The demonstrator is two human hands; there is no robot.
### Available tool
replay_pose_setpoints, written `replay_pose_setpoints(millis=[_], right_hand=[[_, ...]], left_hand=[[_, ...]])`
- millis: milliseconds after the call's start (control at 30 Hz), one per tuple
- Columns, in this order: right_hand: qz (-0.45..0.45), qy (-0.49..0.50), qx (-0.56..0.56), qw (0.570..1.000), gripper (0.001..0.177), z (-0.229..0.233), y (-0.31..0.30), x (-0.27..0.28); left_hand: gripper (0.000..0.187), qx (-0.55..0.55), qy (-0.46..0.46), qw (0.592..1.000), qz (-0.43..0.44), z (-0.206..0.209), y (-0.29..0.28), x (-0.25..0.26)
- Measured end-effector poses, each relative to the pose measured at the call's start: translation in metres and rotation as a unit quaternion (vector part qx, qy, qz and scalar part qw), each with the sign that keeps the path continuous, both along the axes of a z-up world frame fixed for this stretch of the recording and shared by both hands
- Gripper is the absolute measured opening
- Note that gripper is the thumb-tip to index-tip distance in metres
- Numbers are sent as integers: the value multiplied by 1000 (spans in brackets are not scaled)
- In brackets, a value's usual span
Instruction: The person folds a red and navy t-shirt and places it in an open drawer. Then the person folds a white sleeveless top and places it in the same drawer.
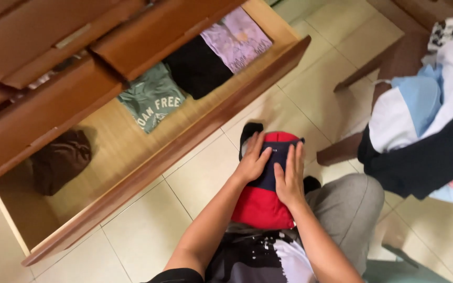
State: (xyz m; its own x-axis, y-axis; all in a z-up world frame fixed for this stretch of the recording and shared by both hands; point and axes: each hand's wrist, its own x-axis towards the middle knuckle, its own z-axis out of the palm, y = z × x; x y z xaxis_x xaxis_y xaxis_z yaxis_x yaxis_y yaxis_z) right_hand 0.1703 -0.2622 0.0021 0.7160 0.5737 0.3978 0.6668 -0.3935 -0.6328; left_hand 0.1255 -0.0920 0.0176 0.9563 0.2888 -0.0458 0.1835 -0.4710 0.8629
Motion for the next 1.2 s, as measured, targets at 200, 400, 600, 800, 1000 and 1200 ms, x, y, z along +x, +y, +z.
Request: replay_pose_setpoints(millis=[200,400,600,800,1000,1200], right_hand=[[3,221,8,975,81,-13,-33,-41],[-141,456,-17,878,48,0,-62,-70],[-104,592,198,774,27,-6,-89,-69],[-55,568,303,764,38,29,-76,-51],[-27,596,243,765,33,14,-52,-33],[-11,645,220,732,22,-5,-68,-39]], left_hand=[[100,-204,239,943,113,3,5,-39],[48,-565,64,813,128,-14,0,-81],[49,-512,-87,848,104,-6,4,-69],[74,-653,-125,741,96,53,14,-63],[51,-825,-28,559,77,-23,27,-65],[50,-803,43,584,108,-38,32,-76]])
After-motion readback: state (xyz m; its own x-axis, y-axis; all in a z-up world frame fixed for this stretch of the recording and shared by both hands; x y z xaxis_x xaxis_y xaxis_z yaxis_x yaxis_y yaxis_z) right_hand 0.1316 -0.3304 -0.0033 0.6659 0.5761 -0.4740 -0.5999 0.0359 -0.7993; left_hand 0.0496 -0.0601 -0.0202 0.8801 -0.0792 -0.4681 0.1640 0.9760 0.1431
